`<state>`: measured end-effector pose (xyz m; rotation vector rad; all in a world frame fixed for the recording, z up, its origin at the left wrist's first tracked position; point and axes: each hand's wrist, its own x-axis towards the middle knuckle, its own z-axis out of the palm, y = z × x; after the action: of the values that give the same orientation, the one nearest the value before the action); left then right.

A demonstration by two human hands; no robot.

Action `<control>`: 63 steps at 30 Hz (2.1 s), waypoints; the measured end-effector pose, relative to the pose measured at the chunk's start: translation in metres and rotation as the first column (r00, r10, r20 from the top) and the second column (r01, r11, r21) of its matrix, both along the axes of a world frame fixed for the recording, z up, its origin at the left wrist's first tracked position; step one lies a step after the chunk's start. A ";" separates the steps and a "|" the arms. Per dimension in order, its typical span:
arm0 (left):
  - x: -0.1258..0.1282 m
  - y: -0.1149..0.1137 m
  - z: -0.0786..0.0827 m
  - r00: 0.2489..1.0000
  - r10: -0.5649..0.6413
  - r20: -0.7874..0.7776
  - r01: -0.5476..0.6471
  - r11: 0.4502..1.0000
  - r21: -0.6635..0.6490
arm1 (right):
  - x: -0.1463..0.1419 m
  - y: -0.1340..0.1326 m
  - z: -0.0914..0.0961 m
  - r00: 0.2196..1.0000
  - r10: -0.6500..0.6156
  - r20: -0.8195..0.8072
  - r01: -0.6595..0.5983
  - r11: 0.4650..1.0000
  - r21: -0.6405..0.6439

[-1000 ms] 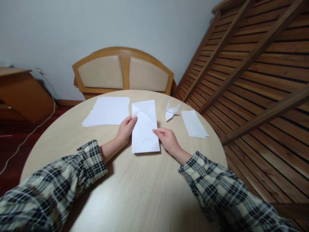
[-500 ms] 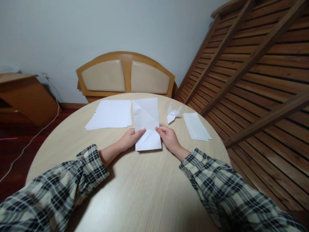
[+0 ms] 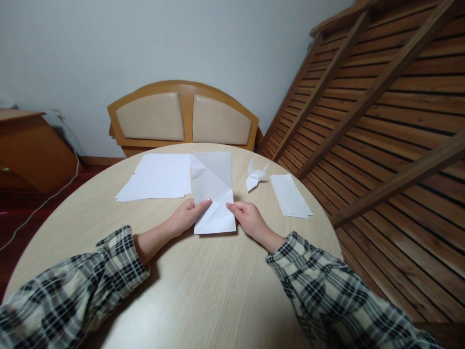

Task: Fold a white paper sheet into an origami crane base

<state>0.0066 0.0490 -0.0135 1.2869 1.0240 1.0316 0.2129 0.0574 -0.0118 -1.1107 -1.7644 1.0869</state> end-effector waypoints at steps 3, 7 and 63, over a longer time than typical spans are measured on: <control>0.002 -0.002 0.004 1.000 -0.001 0.013 0.001 0.999 -0.032 | -0.001 -0.003 0.001 0.999 -0.040 0.035 0.039 0.999 0.025; 0.002 -0.002 0.005 1.000 -0.008 0.021 0.009 0.999 -0.033 | 0.000 -0.005 0.000 0.998 -0.051 0.033 0.050 0.997 0.051; 0.004 0.003 0.000 0.975 0.190 0.114 -0.193 0.981 0.011 | 0.002 -0.006 0.004 0.973 -0.027 -0.230 -0.033 0.967 -0.252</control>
<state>0.0109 0.0522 -0.0131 1.1499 1.0682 1.2511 0.2147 0.0518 -0.0075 -1.0806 -1.4733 1.4153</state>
